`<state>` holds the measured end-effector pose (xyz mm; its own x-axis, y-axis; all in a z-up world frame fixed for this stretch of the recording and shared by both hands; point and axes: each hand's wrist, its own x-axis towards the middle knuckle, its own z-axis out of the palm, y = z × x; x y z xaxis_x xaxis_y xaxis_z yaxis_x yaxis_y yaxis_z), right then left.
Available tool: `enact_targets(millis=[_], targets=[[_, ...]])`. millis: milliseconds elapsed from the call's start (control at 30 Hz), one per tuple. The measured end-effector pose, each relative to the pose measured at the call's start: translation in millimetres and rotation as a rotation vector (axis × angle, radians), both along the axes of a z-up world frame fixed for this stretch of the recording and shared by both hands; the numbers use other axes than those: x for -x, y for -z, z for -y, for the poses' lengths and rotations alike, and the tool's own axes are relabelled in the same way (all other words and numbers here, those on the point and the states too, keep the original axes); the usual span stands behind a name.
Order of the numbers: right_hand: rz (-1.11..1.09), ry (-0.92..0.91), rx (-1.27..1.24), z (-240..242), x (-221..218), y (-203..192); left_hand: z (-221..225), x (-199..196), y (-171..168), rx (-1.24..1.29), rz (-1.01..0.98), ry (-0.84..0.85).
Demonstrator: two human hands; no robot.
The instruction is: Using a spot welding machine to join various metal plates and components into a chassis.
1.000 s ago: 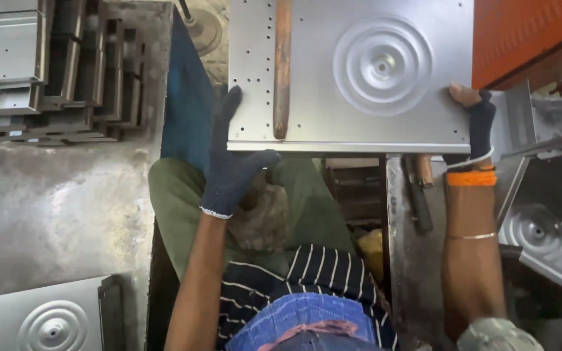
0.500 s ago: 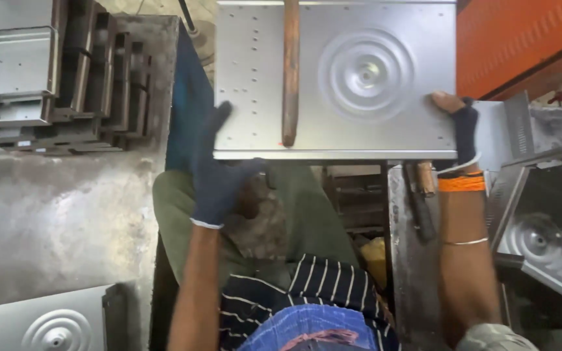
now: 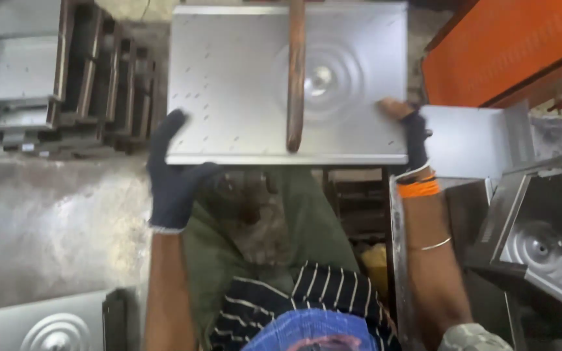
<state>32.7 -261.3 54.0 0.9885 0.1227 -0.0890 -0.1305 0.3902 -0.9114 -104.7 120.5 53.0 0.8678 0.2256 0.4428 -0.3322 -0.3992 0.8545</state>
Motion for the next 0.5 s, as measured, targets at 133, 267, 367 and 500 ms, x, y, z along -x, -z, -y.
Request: enact_targets(millis=[133,267,367,500], targets=[[-0.066,-0.024,0.094,-35.4,15.0,-16.9,-19.6,6.8,13.0,-0.040,-0.023,-0.057],[-0.055,-0.104,0.002,-39.1,7.3,-13.9,-17.4,11.1,7.3,0.066,-0.016,-0.051],[-0.023,-0.072,0.011,-38.3,8.5,3.1,-39.4,9.8,4.6,-0.155,0.021,-0.081],[0.034,-0.094,0.000,-74.0,10.8,1.5,-62.2,19.8,12.9,-0.009,-0.020,-0.086]])
